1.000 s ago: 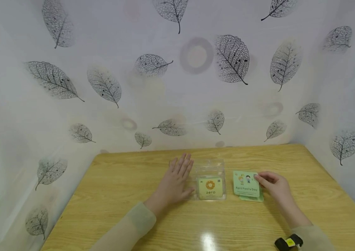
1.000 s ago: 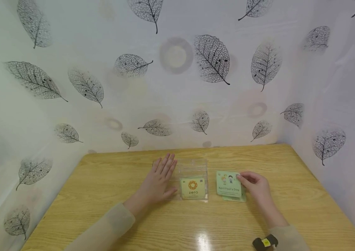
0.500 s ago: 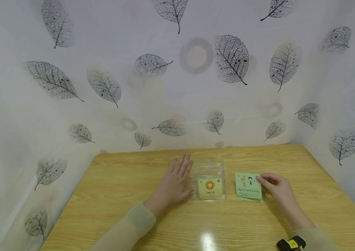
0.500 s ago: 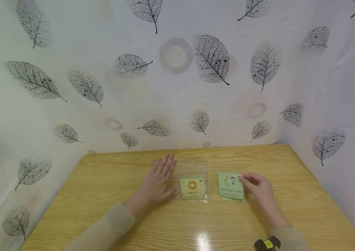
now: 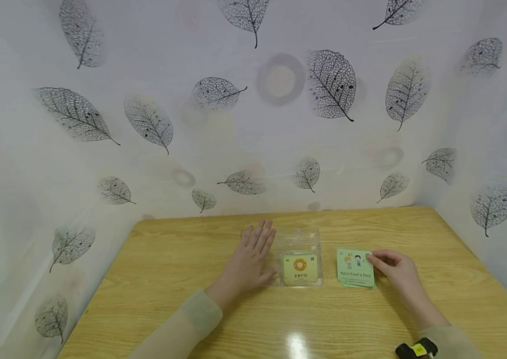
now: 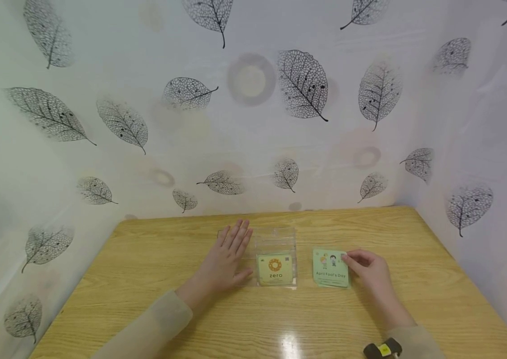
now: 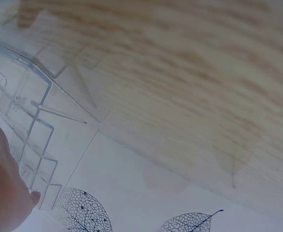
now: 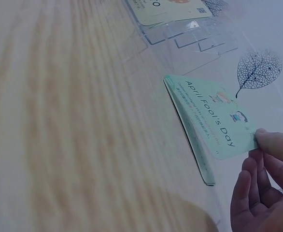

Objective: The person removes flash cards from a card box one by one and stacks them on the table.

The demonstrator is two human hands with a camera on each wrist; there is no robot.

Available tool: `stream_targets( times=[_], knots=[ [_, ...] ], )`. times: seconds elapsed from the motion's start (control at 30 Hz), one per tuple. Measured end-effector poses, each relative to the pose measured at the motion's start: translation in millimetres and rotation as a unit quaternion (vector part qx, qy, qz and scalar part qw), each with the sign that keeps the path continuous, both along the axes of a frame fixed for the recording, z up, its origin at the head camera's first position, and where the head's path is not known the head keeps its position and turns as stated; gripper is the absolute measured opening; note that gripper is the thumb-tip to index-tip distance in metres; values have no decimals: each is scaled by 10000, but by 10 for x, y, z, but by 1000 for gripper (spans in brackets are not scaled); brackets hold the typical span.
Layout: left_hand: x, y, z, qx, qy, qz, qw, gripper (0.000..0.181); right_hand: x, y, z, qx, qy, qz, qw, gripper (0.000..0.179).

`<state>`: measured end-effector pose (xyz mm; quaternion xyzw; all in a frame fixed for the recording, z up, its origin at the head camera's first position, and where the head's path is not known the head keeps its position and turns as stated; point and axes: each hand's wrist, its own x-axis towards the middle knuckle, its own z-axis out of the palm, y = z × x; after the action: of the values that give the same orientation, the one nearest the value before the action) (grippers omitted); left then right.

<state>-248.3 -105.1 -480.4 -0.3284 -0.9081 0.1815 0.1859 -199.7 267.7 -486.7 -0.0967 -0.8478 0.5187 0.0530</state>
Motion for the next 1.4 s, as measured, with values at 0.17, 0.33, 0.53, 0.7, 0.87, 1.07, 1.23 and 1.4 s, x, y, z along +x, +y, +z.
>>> stream_targets(
  times=[0.17, 0.33, 0.53, 0.7, 0.87, 1.07, 1.23, 1.4],
  knots=[
    [4, -3, 2, -28, 11, 0, 10000, 100, -12, 6, -20, 190, -27, -32, 9998, 48],
    [5, -2, 6, -66, 50, 7, 10000, 100, -22, 4, -22, 366, 14, -18, 9993, 46],
    [6, 3, 2, -36, 0, 11, 10000, 100, -43, 13, -45, 485, 30, -37, 9988, 44],
    [5, -1, -5, -42, -57, 39, 10000, 100, -65, 13, -76, 611, 17, -99, 9981, 42],
    [-2, 1, -7, -49, -66, 49, 10000, 100, -78, 5, -82, 674, 89, -158, 9976, 41],
    [3, 1, 11, -41, -76, 42, 10000, 99, -92, 2, -75, 751, 189, -182, 9968, 39],
    [9, 4, 29, -49, -88, 42, 9999, 99, -99, -8, -72, 802, 154, -182, 9965, 39],
    [9, 5, 29, -27, -111, 45, 9999, 99, -105, -15, -69, 834, 90, -177, 9963, 39]
  ],
)
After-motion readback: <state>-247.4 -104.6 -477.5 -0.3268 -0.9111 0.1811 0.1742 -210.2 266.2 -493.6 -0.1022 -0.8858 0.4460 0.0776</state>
